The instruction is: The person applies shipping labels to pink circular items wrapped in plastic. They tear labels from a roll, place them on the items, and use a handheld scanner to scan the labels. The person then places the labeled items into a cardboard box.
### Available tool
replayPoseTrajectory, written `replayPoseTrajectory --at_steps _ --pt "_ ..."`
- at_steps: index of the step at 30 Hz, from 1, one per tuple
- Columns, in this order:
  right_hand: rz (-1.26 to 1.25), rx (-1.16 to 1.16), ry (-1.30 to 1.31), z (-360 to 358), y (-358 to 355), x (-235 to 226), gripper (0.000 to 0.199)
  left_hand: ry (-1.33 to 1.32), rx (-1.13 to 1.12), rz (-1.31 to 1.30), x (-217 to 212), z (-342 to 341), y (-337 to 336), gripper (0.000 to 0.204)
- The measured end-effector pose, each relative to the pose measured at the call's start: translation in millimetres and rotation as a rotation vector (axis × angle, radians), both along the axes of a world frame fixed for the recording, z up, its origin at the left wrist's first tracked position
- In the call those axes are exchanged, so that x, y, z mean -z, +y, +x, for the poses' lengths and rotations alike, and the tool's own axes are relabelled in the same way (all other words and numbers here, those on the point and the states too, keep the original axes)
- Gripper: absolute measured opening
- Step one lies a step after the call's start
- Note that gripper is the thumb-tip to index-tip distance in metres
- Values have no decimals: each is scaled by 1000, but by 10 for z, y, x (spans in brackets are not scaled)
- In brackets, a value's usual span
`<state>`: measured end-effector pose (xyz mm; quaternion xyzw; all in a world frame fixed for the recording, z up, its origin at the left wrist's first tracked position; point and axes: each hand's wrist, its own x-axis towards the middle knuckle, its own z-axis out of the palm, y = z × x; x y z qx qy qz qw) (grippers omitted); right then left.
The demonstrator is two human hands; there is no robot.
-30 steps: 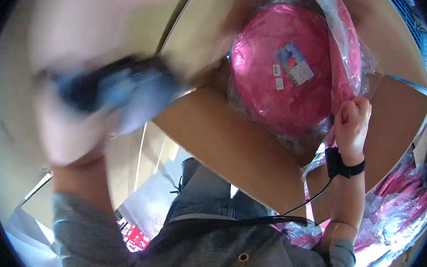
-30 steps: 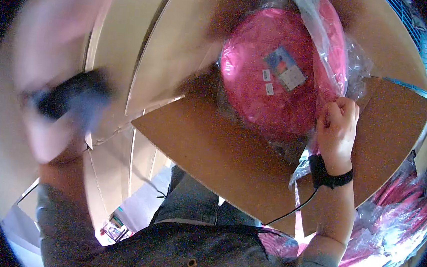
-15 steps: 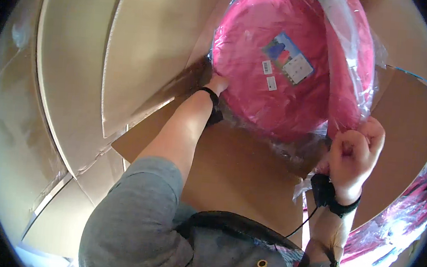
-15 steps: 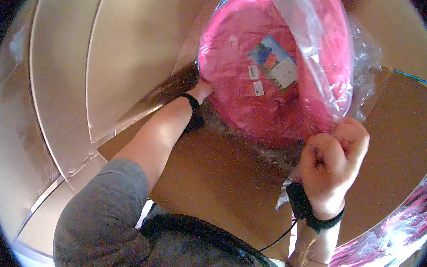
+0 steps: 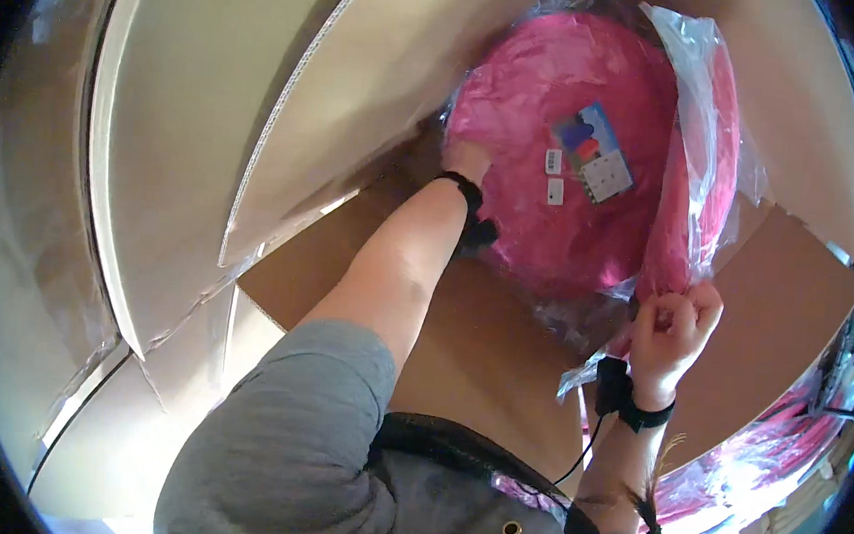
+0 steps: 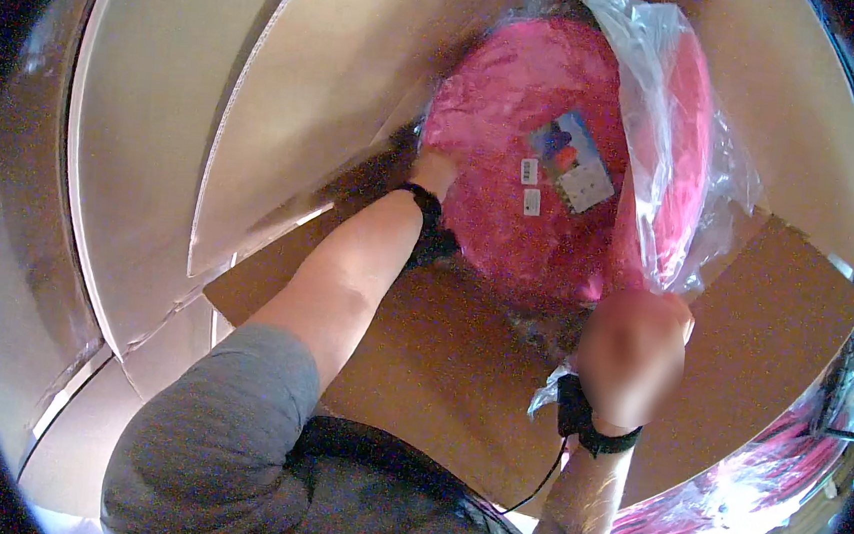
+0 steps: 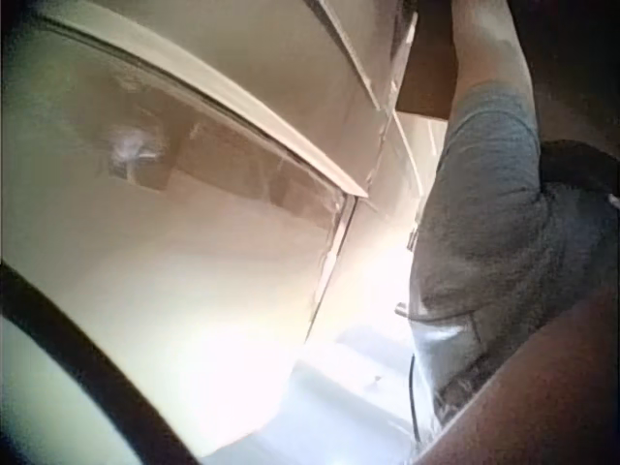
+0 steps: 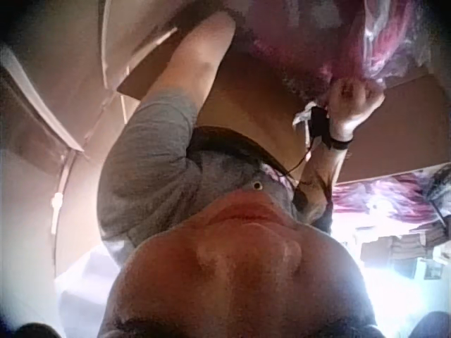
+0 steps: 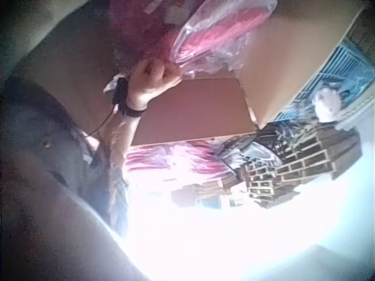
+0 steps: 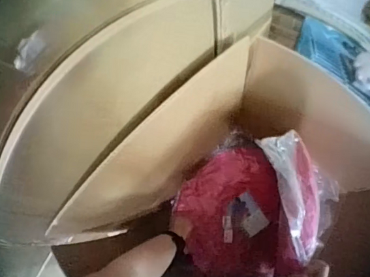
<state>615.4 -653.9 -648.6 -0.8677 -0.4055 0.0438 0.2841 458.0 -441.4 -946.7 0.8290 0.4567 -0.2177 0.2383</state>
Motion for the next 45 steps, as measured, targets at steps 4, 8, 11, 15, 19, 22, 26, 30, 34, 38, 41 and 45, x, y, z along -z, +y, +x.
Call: replayPoseTrajectory --at_steps 4,8,11,15,19,22,26,30,34,38,41,45 --pt "-11 -66 -20 -38 92 39 20 -177 -774 -183 333 -333 -241 38" --pt "19 -148 -65 -199 212 267 20 -538 -1112 -708 516 -558 -221 25" --pt "-7 -160 -27 -304 262 467 23 -578 -1415 -995 301 -527 -102 24" --pt "37 -73 167 -433 309 588 25 -709 -1287 -671 84 -450 -345 34" --pt "24 -90 178 -501 329 704 28 -632 -1284 -805 -889 -235 -385 38" --pt "-98 -139 179 -589 485 653 29 -652 -1229 -899 -1503 -44 -450 34" --pt "-216 -204 117 -681 513 544 68 -750 -806 -972 -2074 84 -448 48" --pt "-242 -70 -123 -605 442 361 94 -878 -270 -829 -2236 148 -659 49" --pt "-177 -44 -120 -301 237 -6 84 -746 -266 -1091 -1944 287 -369 35" --pt "-136 -48 -120 -175 198 -63 80 -508 -747 -837 319 -614 -307 26" --pt "-143 0 -127 -253 156 58 78 26 -368 -428 62 -766 196 31" --pt "-135 4 -138 -304 192 169 75 -405 -560 -287 376 -742 23 41"
